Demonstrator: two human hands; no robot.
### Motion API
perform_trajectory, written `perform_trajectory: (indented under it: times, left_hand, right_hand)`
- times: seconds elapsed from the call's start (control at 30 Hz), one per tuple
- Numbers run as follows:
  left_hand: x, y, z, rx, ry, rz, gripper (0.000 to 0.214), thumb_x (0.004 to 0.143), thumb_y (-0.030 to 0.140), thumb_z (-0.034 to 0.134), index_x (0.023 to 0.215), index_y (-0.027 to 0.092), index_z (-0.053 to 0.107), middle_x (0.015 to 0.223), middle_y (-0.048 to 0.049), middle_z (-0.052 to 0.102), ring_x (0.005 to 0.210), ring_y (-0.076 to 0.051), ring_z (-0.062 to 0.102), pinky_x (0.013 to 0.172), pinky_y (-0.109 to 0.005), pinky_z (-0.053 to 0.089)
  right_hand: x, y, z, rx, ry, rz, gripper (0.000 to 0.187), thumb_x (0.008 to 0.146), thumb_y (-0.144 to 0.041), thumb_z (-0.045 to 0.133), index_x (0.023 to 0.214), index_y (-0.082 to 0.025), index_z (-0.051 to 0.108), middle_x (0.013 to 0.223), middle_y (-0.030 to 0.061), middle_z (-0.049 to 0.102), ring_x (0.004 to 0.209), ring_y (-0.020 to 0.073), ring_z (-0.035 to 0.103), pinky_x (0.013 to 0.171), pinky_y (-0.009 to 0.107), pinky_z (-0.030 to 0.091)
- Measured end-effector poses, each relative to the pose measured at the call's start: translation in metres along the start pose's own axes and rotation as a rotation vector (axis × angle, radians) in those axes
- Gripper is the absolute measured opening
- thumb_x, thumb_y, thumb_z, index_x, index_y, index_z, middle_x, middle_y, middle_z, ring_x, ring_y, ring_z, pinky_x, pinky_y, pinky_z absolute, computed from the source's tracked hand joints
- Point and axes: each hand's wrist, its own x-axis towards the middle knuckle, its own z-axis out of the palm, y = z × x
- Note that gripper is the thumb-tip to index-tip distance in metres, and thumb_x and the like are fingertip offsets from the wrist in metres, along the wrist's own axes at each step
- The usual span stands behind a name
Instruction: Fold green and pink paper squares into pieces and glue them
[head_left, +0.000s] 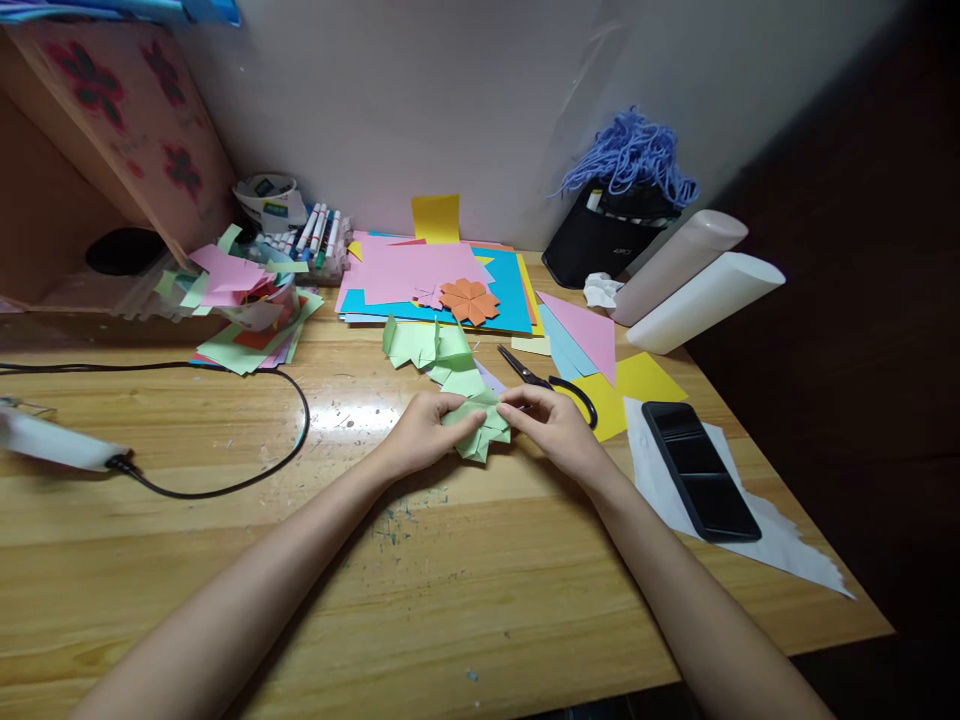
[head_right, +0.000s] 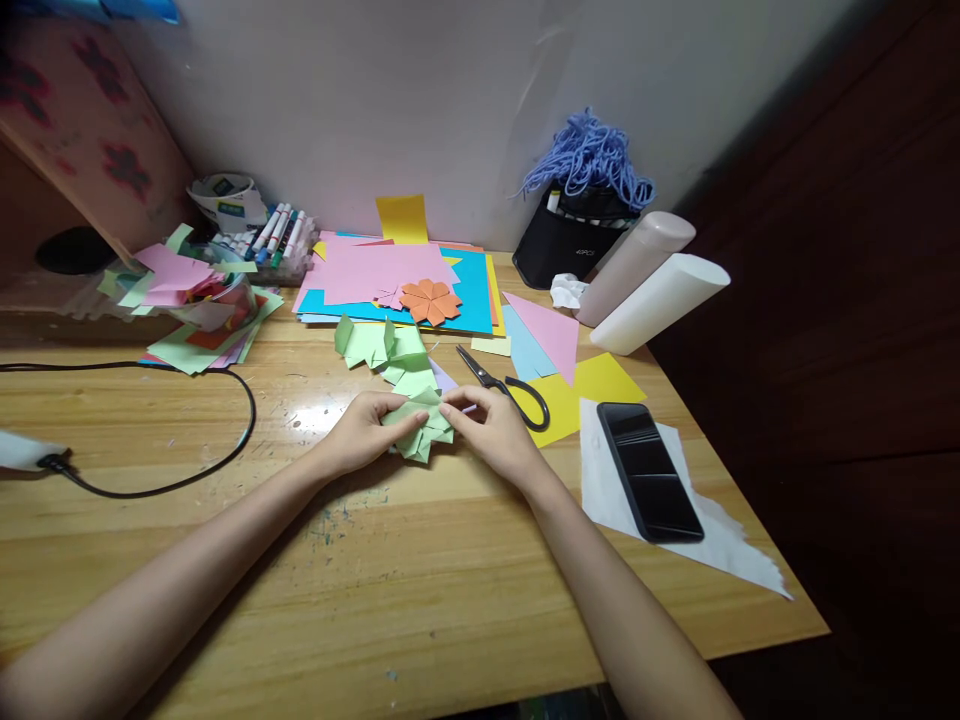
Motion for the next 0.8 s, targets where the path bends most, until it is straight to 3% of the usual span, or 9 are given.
perform_trajectory:
  times: [0.13,0.4,0.63,0.8]
  left_hand:
    - [-0.0001,0.0028,-0.0005,-0.035,-0.013,0.015,0.028,0.077,0.033,0.052,0.063,0.011,0.06,0.058,0.0008,0.05,0.056,-0.009,0.043,0.053,-0.021,0.035]
    - [0.0018,-0.0012,-0.001,-0.232,0.107,-0.083,0.027,0.069,0.035,0.064,0.069,0.008,0.064,0.061,-0.0036,0.059,0.052,-0.009,0.049,0.046,-0.02,0.037]
    - [0.0022,-0.0004,-0.0014,-0.277,0.089,-0.086,0.023,0.067,0.032,0.066,0.071,0.009,0.066,0.066,-0.0047,0.064,0.055,-0.01,0.053,0.049,-0.021,0.04]
    - [0.0022,0.0003,-0.0015,-0.214,0.077,-0.051,0.021,0.068,0.031,0.065,0.067,0.01,0.063,0.062,-0.0024,0.06,0.054,-0.009,0.05,0.049,-0.021,0.038]
  right_hand:
    - [-0.0008,-0.0018,0.0002,0.069,-0.038,0.011,0.017,0.076,-0.034,0.059,0.074,-0.017,0.061,0.074,0.0016,0.062,0.067,0.0127,0.057,0.062,0.024,0.045]
    - [-0.0006,0.0022,-0.0033,0.154,-0.042,0.06,0.021,0.071,-0.037,0.063,0.071,-0.017,0.059,0.07,0.001,0.06,0.063,0.0121,0.056,0.06,0.025,0.045]
    - [0.0015,0.003,0.002,0.17,0.05,0.064,0.023,0.075,-0.037,0.061,0.065,-0.016,0.059,0.057,-0.0022,0.053,0.054,0.0085,0.049,0.054,0.021,0.04]
    - [0.0007,0.0032,0.0042,0.158,0.098,0.048,0.02,0.072,-0.037,0.063,0.072,-0.017,0.06,0.063,-0.0013,0.056,0.055,0.0092,0.051,0.053,0.022,0.042]
